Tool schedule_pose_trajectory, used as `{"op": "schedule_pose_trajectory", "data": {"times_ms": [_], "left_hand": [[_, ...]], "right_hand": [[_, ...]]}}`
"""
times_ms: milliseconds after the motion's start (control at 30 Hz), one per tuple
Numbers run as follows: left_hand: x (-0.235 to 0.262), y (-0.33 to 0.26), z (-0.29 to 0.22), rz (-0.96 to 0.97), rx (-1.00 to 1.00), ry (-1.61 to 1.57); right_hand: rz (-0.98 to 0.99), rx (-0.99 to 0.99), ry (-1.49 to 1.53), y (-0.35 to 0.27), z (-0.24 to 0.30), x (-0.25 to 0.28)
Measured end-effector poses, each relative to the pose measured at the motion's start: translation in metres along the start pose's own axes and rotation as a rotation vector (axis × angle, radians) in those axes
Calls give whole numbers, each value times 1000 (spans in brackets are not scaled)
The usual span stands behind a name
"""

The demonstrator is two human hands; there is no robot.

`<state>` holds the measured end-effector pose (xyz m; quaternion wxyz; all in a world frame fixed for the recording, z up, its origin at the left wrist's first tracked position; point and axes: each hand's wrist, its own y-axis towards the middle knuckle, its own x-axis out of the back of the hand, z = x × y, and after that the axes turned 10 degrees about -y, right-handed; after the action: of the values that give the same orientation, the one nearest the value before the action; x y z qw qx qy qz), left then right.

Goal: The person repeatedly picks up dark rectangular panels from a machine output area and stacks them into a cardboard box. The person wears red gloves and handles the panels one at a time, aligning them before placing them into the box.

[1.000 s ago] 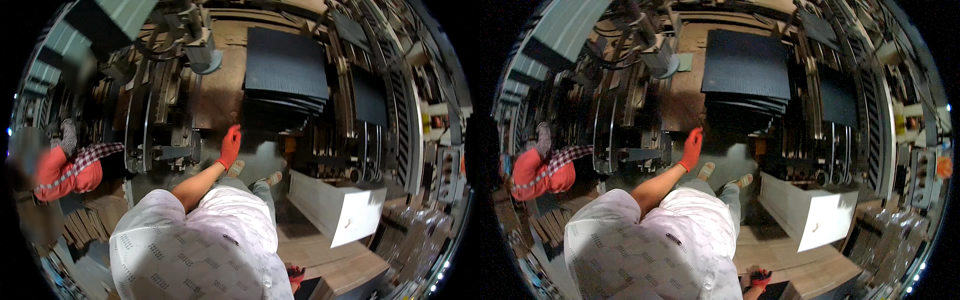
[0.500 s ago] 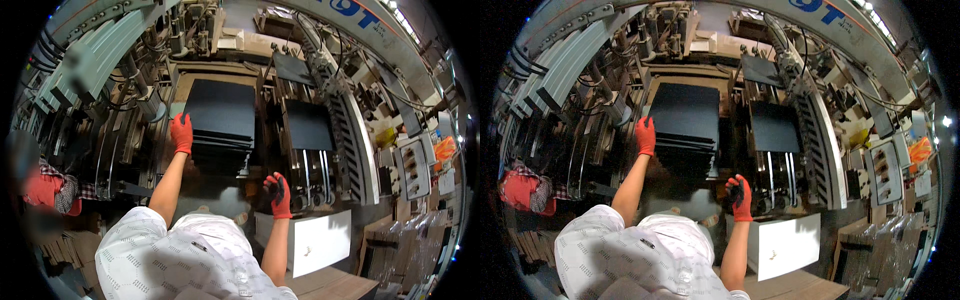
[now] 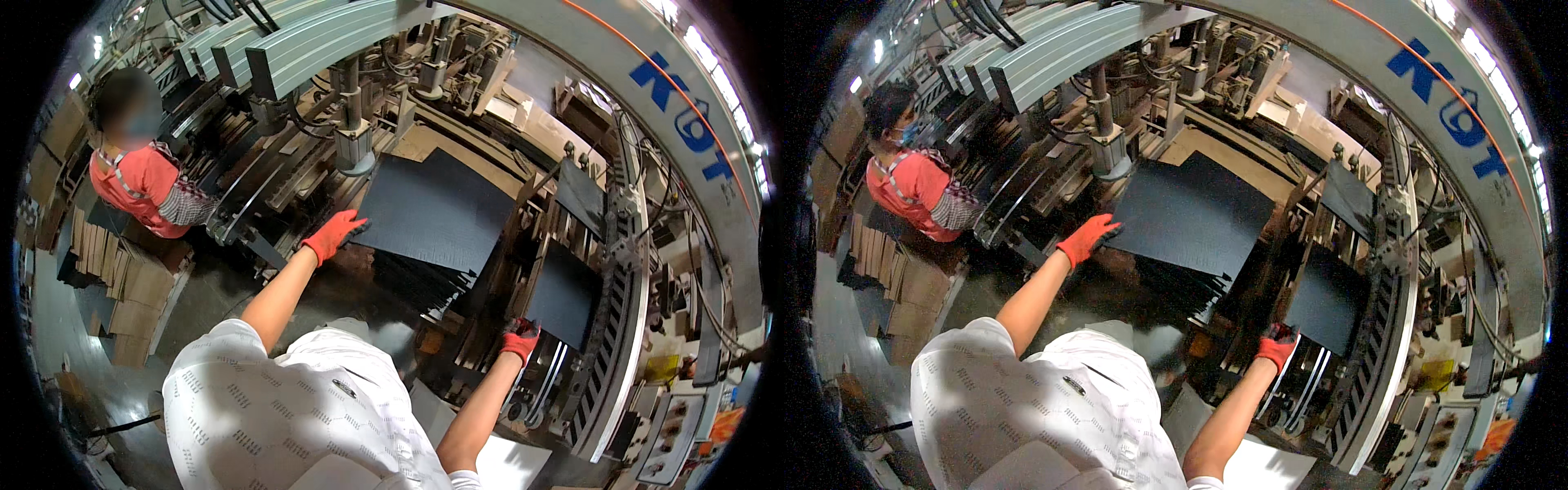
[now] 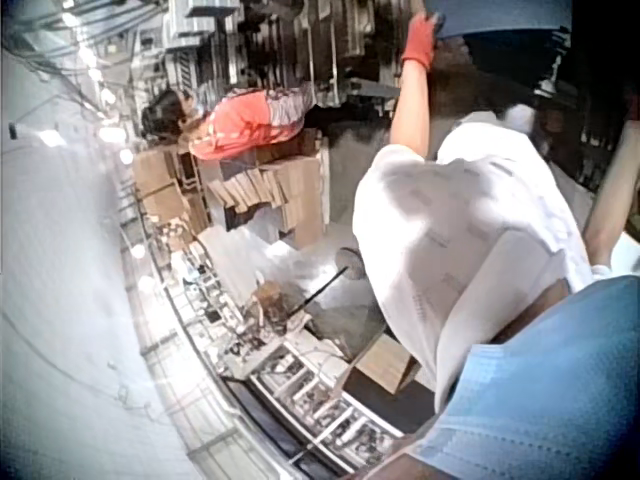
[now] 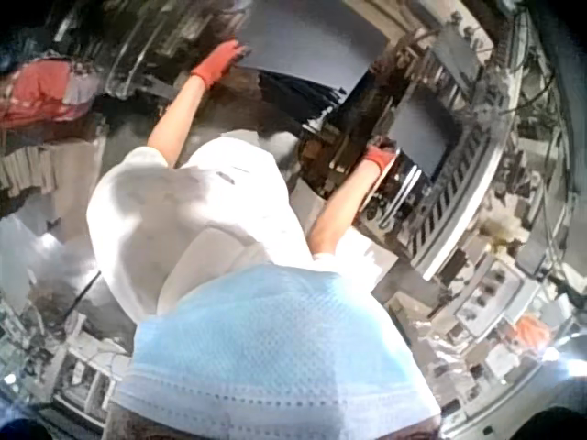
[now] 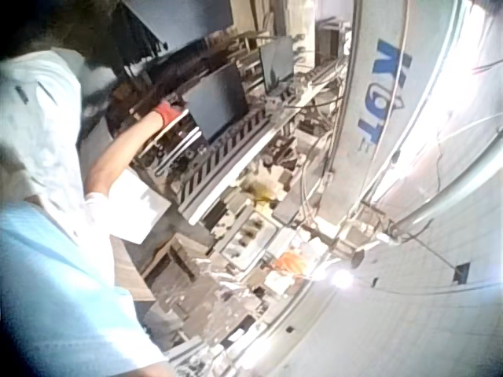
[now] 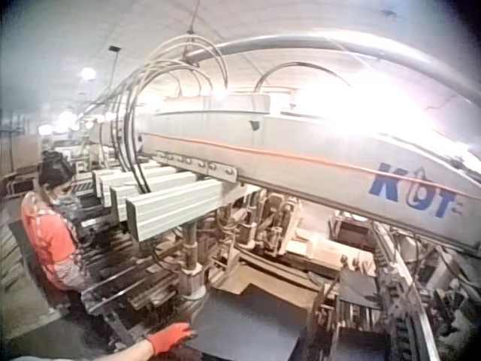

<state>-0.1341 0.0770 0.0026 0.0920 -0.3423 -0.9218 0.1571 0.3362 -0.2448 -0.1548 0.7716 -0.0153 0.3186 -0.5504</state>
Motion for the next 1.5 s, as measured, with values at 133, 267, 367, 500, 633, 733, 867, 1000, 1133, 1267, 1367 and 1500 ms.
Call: {"op": "schedule_pose_trajectory", "data": {"times_ms": [133,267,367,500,633,733,867,1000,1133,1267,1367,1500], "left_hand": [[-18,-43,-62,-134,120,-440],[-24,29,-3,-83,-131,-710],[-15,16,-3,-241,-130,-495],[0,44,30,-197,-165,-152],[3,43,29,-229,-173,-26],[0,43,19,-270,-160,-30],[-12,26,-32,-586,-357,741],[-25,48,-73,-186,-714,886],[-15,131,-54,-220,-673,978],[-16,159,-39,-359,-543,998],[-27,100,-33,-353,-544,957],[-31,36,-41,-421,-348,835]], "right_hand": [[-7,692,-1153,4,-16,-7],[-23,417,-903,31,14,37],[-6,380,-919,-1,7,-16],[-236,171,-326,-40,-9,-24],[-235,72,-155,-84,-7,-38],[-121,357,-808,-98,-13,-41],[-235,338,-710,-93,-15,-33],[-323,261,-471,-67,-21,19],[-424,119,-303,-69,-12,-28],[-482,255,-284,-70,-8,-1],[-472,161,-276,-89,-12,-15],[-471,126,-343,-124,-4,-50]]}}
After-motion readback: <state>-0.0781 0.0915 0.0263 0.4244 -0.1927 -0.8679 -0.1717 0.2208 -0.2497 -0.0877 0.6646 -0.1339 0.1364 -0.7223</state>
